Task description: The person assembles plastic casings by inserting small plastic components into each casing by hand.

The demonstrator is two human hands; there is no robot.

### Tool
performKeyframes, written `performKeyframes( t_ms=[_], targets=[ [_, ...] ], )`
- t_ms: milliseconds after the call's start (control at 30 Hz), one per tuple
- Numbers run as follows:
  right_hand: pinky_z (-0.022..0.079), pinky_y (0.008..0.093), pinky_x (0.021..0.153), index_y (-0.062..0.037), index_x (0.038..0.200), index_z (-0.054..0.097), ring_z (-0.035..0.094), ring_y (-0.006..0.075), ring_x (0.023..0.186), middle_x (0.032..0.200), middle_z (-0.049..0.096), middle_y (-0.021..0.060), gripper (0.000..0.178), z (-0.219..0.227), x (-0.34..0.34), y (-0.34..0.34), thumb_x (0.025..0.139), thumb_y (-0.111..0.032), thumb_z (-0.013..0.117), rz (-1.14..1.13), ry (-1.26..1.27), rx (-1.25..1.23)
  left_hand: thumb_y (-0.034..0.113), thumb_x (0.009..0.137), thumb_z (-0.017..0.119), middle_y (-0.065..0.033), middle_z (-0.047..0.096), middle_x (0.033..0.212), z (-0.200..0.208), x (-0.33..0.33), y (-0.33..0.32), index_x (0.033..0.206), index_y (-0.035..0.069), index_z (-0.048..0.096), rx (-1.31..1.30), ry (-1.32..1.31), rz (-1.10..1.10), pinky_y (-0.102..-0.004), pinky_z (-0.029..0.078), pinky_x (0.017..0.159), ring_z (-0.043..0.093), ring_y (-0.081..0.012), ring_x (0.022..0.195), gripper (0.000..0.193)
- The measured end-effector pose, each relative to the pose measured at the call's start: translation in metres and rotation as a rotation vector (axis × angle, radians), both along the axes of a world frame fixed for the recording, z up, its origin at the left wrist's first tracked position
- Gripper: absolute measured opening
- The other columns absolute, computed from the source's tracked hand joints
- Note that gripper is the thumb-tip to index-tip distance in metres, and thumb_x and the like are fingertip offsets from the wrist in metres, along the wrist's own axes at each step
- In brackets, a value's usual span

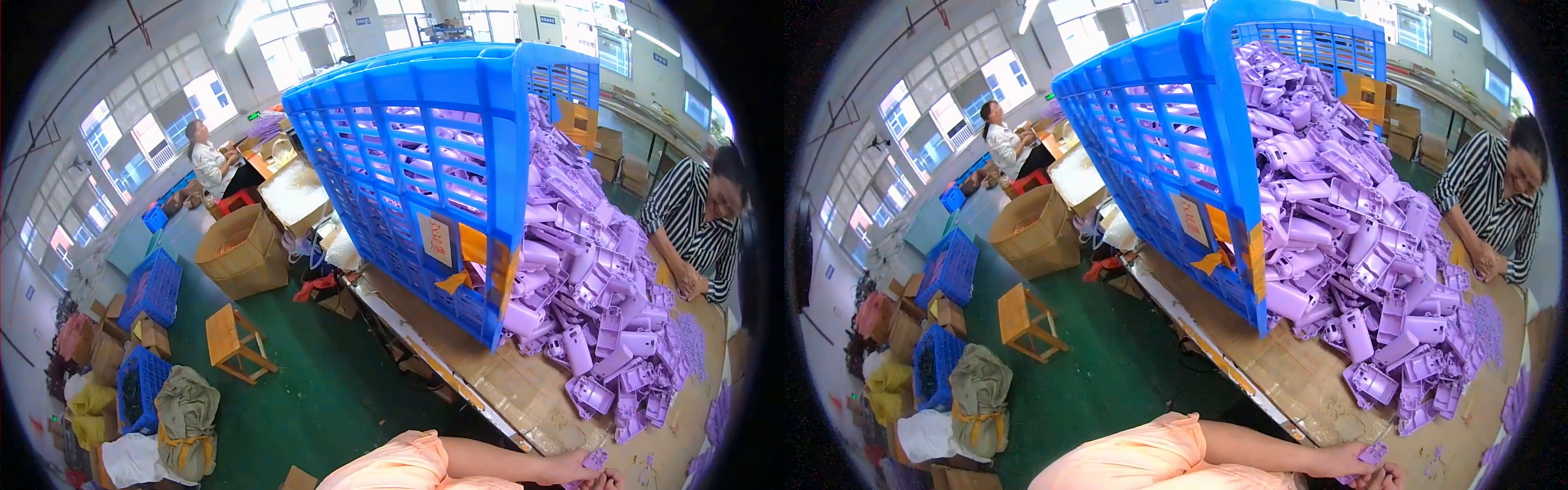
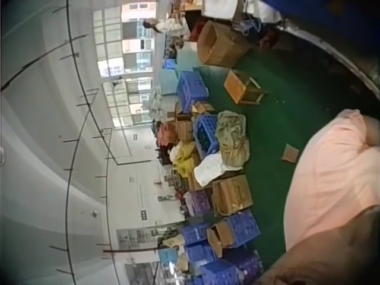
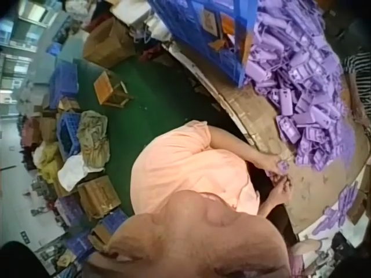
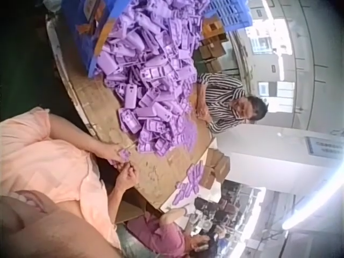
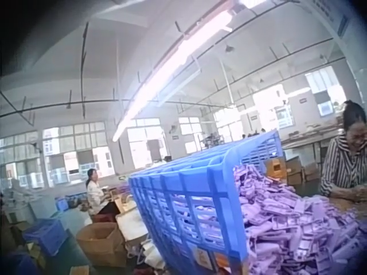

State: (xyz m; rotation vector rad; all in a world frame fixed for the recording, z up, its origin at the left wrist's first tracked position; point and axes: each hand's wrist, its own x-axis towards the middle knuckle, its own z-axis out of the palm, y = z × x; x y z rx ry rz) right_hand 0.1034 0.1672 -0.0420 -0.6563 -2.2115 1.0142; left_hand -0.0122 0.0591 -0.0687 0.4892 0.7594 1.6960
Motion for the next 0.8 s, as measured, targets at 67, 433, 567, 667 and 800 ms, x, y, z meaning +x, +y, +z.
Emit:
performKeyframes(
  t_ms=[67, 433, 567, 667, 800],
  targets=[
    [0.048, 0.0279, 0.052, 0.0088, 0.083, 0.064, 0.058, 0.0142, 0.058, 0.072, 0.062, 0.0112, 0.015, 0.020, -0.002, -0.013, 0.084, -0.006, 0.064, 0.036, -0.029, 0.196, 0.014, 0.088, 0.054, -0.0020, 0.057, 0.072, -0.004, 0.001, 0.000, 0.091, 0.004, 0.050, -0.006, 0.029, 0.008, -0.0234, 0.048, 0.057, 0.055, -0.0096, 0.062, 0.011],
    [0.048, 0.0282, 0.058, 0.0098, 0.082, 0.062, 0.059, 0.0177, 0.066, 0.076, 0.061, 0.0117, 0.015, 0.036, 0.004, -0.022, 0.081, -0.004, 0.067, 0.125, 0.031, 0.079, 0.018, 0.087, 0.058, -0.0011, 0.058, 0.077, 0.011, 0.000, -0.003, 0.098, 0.004, 0.049, -0.072, 0.119, 0.022, -0.0209, 0.047, 0.055, 0.054, -0.0067, 0.063, 0.020],
    [0.047, 0.0268, 0.061, 0.0062, 0.079, 0.063, 0.059, 0.0185, 0.065, 0.074, 0.062, 0.0105, 0.012, 0.044, 0.008, -0.031, 0.079, -0.005, 0.068, 0.104, -0.028, 0.243, 0.020, 0.087, 0.061, -0.0005, 0.059, 0.084, 0.012, 0.002, -0.004, 0.099, 0.005, 0.052, -0.141, 0.091, 0.022, -0.0198, 0.046, 0.057, 0.055, -0.0063, 0.067, 0.021],
    [0.048, 0.0293, 0.063, 0.0024, 0.078, 0.065, 0.060, 0.0226, 0.066, 0.075, 0.063, 0.0116, 0.009, 0.050, 0.002, -0.041, 0.077, -0.006, 0.069, 0.045, -0.013, 0.279, 0.022, 0.085, 0.063, 0.0015, 0.057, 0.084, 0.014, -0.005, -0.007, 0.099, 0.006, 0.055, -0.164, 0.035, -0.036, -0.0201, 0.046, 0.063, 0.054, -0.0062, 0.073, 0.022],
    [0.050, 0.0319, 0.064, 0.0018, 0.078, 0.066, 0.061, 0.0254, 0.068, 0.076, 0.064, 0.0126, 0.007, 0.054, 0.003, -0.040, 0.076, -0.004, 0.069, 0.010, 0.025, 0.427, 0.022, 0.085, 0.063, 0.0005, 0.057, 0.081, -0.028, -0.002, 0.000, 0.099, 0.006, 0.054, -0.168, 0.110, -0.005, -0.0211, 0.044, 0.066, 0.053, -0.0070, 0.070, 0.023]
  ],
)
